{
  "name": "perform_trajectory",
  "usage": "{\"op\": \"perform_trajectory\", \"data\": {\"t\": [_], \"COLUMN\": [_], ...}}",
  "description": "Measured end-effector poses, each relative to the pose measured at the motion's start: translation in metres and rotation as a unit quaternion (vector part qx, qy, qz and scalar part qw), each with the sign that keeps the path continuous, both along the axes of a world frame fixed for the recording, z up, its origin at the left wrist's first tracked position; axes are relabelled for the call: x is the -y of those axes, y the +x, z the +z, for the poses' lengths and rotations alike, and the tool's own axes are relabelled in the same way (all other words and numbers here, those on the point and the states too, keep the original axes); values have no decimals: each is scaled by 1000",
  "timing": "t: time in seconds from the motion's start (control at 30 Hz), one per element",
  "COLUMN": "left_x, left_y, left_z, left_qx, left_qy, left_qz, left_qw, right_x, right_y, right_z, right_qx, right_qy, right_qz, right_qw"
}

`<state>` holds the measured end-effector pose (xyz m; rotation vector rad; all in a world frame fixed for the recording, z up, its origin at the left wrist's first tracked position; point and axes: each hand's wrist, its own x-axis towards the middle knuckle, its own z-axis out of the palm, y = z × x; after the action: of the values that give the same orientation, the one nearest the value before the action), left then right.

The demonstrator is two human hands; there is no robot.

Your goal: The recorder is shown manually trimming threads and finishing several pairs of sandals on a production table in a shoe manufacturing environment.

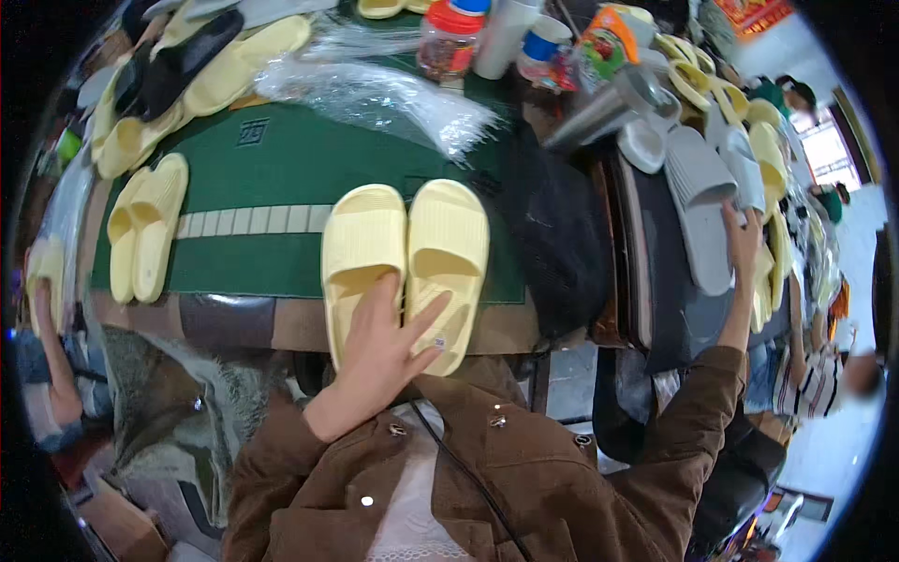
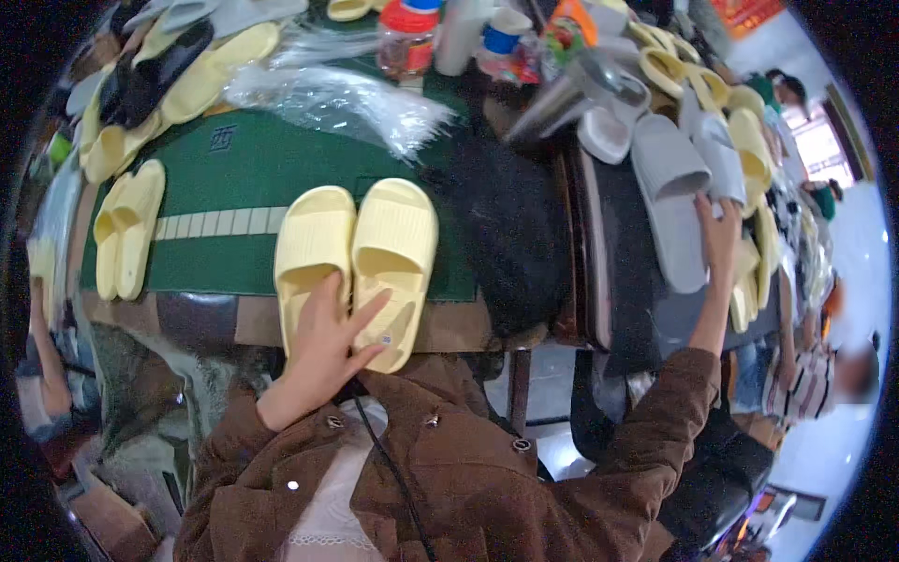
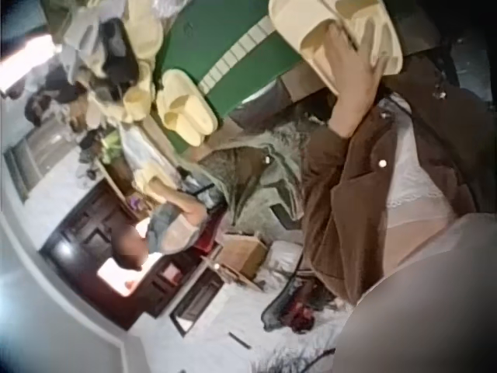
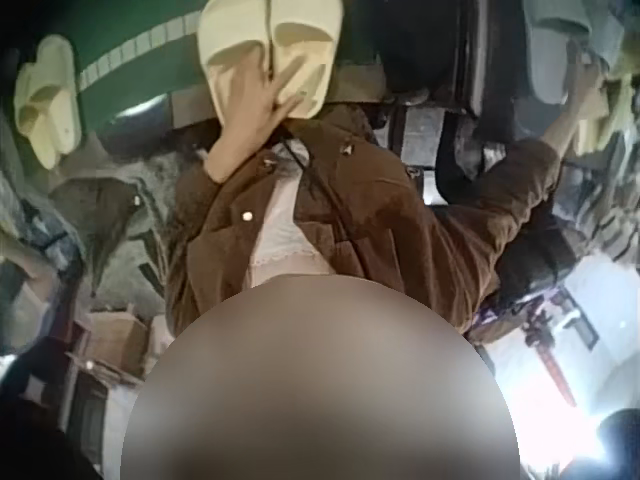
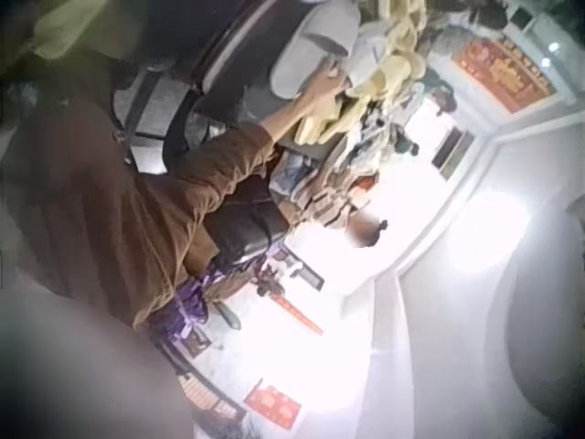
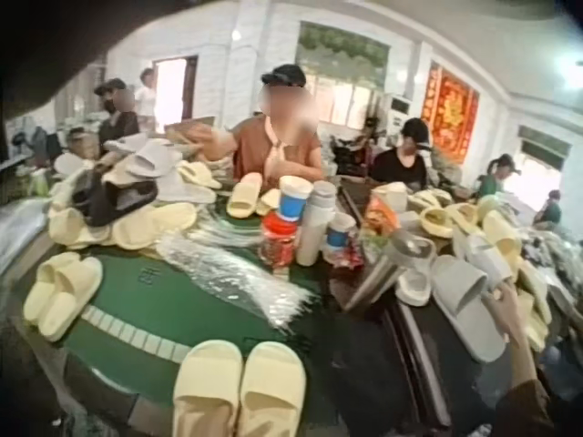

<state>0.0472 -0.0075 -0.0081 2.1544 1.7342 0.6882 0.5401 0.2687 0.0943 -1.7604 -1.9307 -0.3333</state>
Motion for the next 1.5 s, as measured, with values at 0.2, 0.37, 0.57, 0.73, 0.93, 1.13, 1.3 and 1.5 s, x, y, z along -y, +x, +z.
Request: {"op": "perform_trajectory", "data": {"t": [0.2, 0.37, 0.57, 0.73, 0.93, 1.13, 1.3, 1.5], "left_x": [-21, -34, -36, -29, -19, -16, -9, -7], "left_y": [0, -56, -182, -288, -386, -344, -236, -146], "left_z": [-15, -26, -27, -39, -49, -29, 4, 11], "left_qx": [-32, -38, -145, -223, -237, -350, 5, 277], "left_qy": [46, 118, 154, 87, 61, 145, 157, 76], "left_qz": [47, 118, 235, 332, 423, 416, 260, 208], "left_qw": [997, 985, 949, 913, 872, 827, 953, 935], "right_x": [4, 17, 56, 100, 150, 178, 172, 175], "right_y": [-14, 5, 24, 12, -72, -210, -311, -383], "right_z": [1, -9, -12, -2, 23, 25, -12, -67], "right_qx": [-62, -62, -284, -479, -602, -637, -657, -691], "right_qy": [14, 19, 46, 68, 18, -135, -290, -368], "right_qz": [-15, -50, 7, 85, 176, 252, 247, 235], "right_qw": [998, 997, 958, 871, 779, 716, 651, 576]}}
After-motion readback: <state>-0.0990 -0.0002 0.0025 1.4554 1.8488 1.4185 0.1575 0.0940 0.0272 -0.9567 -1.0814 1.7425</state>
